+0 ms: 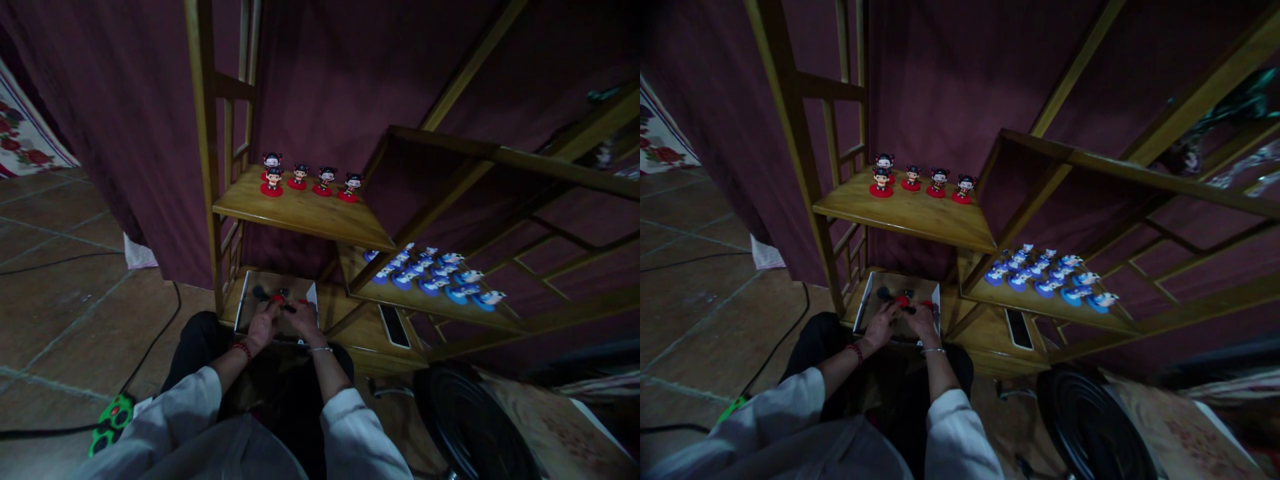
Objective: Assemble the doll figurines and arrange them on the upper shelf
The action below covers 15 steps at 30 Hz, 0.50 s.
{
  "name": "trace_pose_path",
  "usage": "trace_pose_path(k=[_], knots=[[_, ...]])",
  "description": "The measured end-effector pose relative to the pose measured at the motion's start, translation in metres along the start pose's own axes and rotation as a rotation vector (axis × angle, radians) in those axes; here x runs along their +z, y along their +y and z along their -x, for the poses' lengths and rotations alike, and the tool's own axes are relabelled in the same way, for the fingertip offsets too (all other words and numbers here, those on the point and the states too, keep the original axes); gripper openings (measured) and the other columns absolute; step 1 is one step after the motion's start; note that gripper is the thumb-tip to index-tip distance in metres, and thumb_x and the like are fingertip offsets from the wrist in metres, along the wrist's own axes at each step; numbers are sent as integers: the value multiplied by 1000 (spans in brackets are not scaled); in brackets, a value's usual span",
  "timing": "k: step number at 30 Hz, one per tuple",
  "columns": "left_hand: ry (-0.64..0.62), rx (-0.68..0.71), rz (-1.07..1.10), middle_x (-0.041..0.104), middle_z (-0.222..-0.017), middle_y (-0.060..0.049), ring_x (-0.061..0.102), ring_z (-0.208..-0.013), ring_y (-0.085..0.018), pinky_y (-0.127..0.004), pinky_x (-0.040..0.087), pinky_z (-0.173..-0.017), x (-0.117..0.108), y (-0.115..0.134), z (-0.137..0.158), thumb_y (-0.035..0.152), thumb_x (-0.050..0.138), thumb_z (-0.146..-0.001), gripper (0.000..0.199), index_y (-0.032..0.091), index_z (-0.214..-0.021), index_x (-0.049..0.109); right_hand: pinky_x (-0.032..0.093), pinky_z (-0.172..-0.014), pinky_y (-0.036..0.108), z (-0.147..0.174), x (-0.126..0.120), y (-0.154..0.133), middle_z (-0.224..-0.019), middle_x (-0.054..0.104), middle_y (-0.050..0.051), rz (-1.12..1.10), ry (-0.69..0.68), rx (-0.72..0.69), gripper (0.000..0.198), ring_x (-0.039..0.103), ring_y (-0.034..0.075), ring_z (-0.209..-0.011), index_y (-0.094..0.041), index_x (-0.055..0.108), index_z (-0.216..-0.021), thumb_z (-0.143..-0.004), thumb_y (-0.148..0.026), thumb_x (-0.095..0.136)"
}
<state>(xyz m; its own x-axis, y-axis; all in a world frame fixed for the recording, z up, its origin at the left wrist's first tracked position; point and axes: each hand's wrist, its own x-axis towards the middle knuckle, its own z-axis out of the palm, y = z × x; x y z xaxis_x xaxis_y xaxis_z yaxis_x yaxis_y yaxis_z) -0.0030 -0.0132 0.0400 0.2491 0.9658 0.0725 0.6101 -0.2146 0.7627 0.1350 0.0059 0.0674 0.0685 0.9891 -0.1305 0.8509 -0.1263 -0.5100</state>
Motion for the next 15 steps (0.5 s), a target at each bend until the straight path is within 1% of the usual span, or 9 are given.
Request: trace_pose_path(k=[3, 7, 11, 13, 15], knots=[[58, 54, 94, 49, -130, -11, 47, -119, -22, -34, 37, -102, 0, 2, -1, 0, 47, -70, 57, 17, -124, 51, 43, -87, 29, 6, -4, -8, -100, 70, 4, -92, 19, -28, 27, 63, 19, -96, -21, 67, -97, -74, -30, 57], [124, 66, 204, 59, -114, -11, 57, -103, -21, -35, 45, -92, 2, 1, -2, 2, 48, -71, 46, 17, -113, 59, 44, -86, 31, 13, -8, -16, -95, 70, 5, -195, 41, -38, 25, 63, 21, -93, -20, 68, -91, -73, -33, 58], [198, 42, 325, 65, -98, -9, 60, -93, -20, -35, 46, -87, -1, 2, -3, 9, 51, -73, 29, 18, -97, 65, 44, -84, 34, 17, -12, -21, -89, 70, 5, -302, 50, -54, 26, 63, 22, -90, -21, 69, -86, -74, -41, 58], [220, 15, 395, 66, -88, -8, 60, -85, -19, -33, 47, -83, -3, 3, -4, 12, 53, -73, 22, 17, -89, 67, 46, -80, 32, 19, -14, -22, -84, 70, 4, -367, 43, -70, 29, 64, 20, -84, -22, 68, -86, -76, -45, 55], [225, -22, 477, 66, -77, -6, 60, -74, -16, -29, 48, -75, -5, 4, -5, 15, 54, -73, 18, 16, -84, 67, 47, -75, 30, 21, -15, -23, -82, 70, 3, -434, 32, -84, 31, 65, 17, -78, -22, 67, -89, -79, -46, 50]])
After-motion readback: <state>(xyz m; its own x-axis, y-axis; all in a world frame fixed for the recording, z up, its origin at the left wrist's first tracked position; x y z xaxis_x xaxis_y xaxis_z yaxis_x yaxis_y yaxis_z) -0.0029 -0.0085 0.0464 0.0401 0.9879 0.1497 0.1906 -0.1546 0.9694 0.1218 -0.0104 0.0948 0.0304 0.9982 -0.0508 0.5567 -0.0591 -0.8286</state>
